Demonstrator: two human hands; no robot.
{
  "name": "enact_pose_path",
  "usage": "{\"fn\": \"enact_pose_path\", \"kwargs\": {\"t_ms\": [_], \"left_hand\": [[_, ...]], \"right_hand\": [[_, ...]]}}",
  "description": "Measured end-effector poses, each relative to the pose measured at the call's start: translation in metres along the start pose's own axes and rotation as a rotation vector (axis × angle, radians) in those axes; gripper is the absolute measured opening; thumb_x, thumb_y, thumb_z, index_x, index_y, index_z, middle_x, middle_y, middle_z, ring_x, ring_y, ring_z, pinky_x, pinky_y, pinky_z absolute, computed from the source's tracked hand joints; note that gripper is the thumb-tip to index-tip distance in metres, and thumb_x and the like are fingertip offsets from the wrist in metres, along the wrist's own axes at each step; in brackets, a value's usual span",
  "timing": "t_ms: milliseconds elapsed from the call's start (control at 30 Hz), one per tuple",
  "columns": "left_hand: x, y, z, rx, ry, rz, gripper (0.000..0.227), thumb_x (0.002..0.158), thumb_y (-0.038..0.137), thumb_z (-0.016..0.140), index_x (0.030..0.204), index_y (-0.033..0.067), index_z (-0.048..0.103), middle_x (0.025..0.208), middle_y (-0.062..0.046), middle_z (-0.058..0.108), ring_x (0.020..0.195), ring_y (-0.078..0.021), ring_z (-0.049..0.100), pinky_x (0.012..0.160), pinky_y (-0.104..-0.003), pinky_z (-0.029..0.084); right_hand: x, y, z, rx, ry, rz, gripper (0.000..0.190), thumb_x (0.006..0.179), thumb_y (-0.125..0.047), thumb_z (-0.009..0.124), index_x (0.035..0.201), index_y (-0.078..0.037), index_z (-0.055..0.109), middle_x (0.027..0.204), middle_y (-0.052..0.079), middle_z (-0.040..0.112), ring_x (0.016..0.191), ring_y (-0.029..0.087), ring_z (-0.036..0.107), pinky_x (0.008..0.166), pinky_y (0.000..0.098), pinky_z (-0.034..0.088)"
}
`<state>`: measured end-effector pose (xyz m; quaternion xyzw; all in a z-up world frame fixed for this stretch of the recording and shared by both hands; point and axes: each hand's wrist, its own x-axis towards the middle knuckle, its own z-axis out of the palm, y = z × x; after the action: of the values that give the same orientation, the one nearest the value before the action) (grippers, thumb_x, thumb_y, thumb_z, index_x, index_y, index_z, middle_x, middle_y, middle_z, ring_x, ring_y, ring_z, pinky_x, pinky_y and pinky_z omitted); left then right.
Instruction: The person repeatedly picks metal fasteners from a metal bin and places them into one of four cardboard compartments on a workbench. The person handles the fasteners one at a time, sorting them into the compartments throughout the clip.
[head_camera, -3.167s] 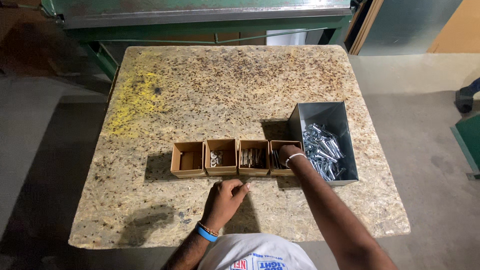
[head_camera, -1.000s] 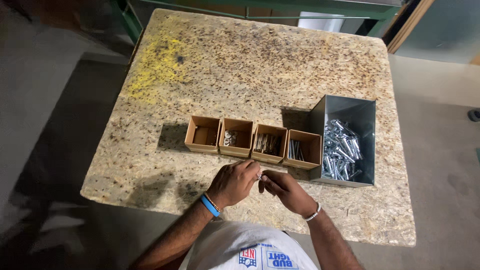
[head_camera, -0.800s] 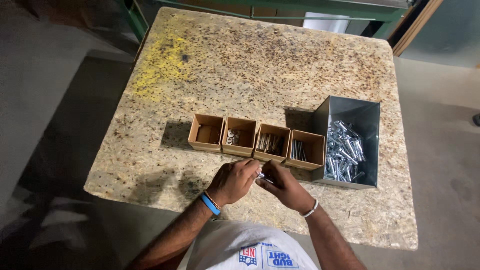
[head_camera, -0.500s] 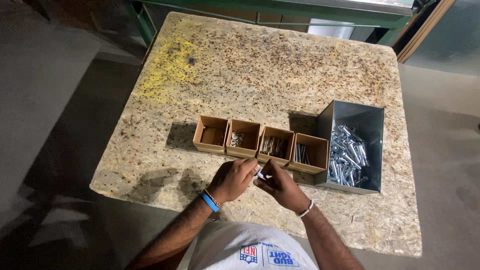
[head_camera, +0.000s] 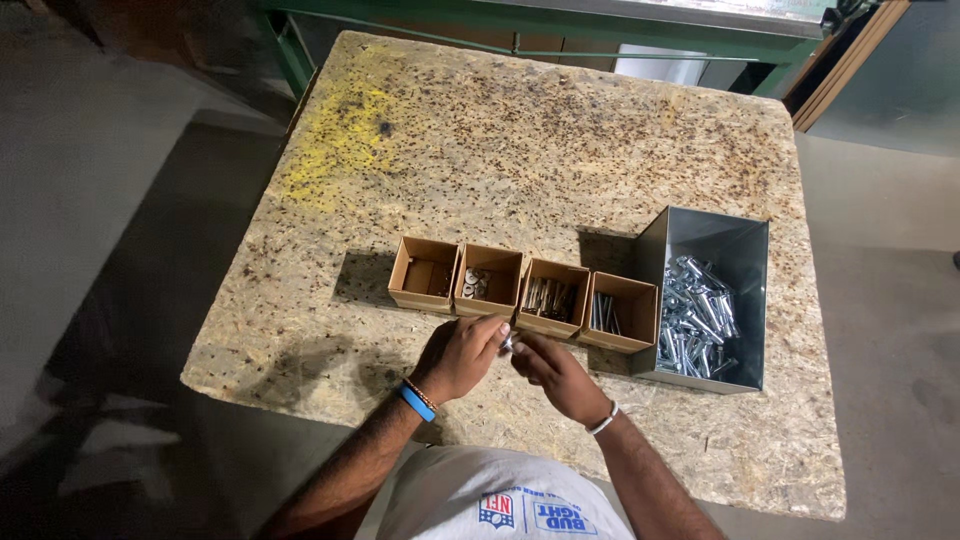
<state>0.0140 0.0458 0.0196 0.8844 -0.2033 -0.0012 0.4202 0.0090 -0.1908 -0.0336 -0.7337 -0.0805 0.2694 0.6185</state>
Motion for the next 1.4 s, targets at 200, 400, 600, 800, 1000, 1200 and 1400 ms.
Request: {"fn": "enact_pose_path", "kwargs": {"t_ms": [200, 400, 600, 800, 1000, 1200, 1400], "left_hand": [[0.007, -0.065, 0.051, 0.0, -0.004, -0.071, 0.04, 0.123, 0.037, 0.046, 0.094, 0.0162, 0.065, 0.085, -0.017, 0.077, 0.091, -0.0436, 0.082, 0.078, -0.049, 0.064], [0.019, -0.04, -0.017, 0.023, 0.031, -0.237, 0.034, 0.124, 0.03, 0.045, 0.108, 0.0133, 0.07, 0.087, -0.021, 0.079, 0.083, -0.0447, 0.08, 0.077, -0.054, 0.064], [0.039, -0.111, -0.031, 0.375, 0.093, -0.258, 0.014, 0.113, 0.022, 0.069, 0.112, 0.0081, 0.065, 0.104, -0.02, 0.074, 0.105, -0.0462, 0.08, 0.085, -0.058, 0.068], [0.042, -0.108, -0.046, 0.384, 0.112, -0.293, 0.028, 0.107, 0.014, 0.079, 0.131, 0.0109, 0.064, 0.123, -0.017, 0.07, 0.116, -0.044, 0.079, 0.091, -0.057, 0.069], [0.023, -0.126, -0.031, 0.31, 0.3, -0.3, 0.032, 0.107, 0.017, 0.076, 0.136, 0.0136, 0.066, 0.106, -0.011, 0.073, 0.107, -0.0389, 0.08, 0.086, -0.053, 0.068], [0.001, -0.124, -0.015, 0.178, 0.437, -0.277, 0.025, 0.105, 0.021, 0.077, 0.128, 0.0153, 0.068, 0.091, -0.012, 0.072, 0.092, -0.0417, 0.08, 0.078, -0.055, 0.065], [-0.008, -0.099, 0.004, -0.031, 0.397, -0.345, 0.017, 0.108, 0.029, 0.075, 0.121, 0.0168, 0.074, 0.089, -0.013, 0.079, 0.087, -0.0411, 0.082, 0.074, -0.051, 0.064]], "right_hand": [[0.005, -0.021, 0.0, -0.038, -0.052, -0.158, 0.035, 0.116, -0.005, 0.068, 0.145, -0.006, 0.048, 0.097, 0.013, 0.062, 0.085, 0.023, 0.064, 0.069, 0.0352, 0.056], [0.023, -0.006, 0.0, 0.088, 0.029, 0.03, 0.036, 0.123, -0.018, 0.047, 0.151, 0.001, 0.062, 0.092, 0.009, 0.062, 0.085, 0.017, 0.055, 0.07, 0.0269, 0.047], [0.091, 0.028, -0.017, -0.141, 0.183, 0.019, 0.047, 0.125, -0.036, 0.06, 0.154, -0.001, 0.07, 0.105, 0.019, 0.078, 0.096, 0.028, 0.074, 0.081, 0.04, 0.061], [0.13, 0.004, -0.024, -0.406, 0.246, 0.028, 0.045, 0.123, -0.038, 0.061, 0.15, -0.005, 0.075, 0.116, 0.022, 0.086, 0.109, 0.036, 0.082, 0.096, 0.0504, 0.063], [0.142, -0.01, -0.021, -0.497, 0.253, 0.037, 0.041, 0.118, -0.037, 0.064, 0.144, -0.008, 0.078, 0.122, 0.027, 0.085, 0.121, 0.05, 0.08, 0.102, 0.0597, 0.061], [0.136, -0.024, -0.016, -0.562, 0.263, 0.049, 0.04, 0.115, -0.037, 0.069, 0.145, -0.012, 0.078, 0.121, 0.029, 0.085, 0.121, 0.055, 0.079, 0.102, 0.0645, 0.062], [0.117, 0.014, -0.023, -0.457, 0.265, 0.123, 0.044, 0.116, -0.033, 0.067, 0.144, 0.001, 0.073, 0.126, 0.036, 0.082, 0.122, 0.055, 0.079, 0.103, 0.0624, 0.063]]}}
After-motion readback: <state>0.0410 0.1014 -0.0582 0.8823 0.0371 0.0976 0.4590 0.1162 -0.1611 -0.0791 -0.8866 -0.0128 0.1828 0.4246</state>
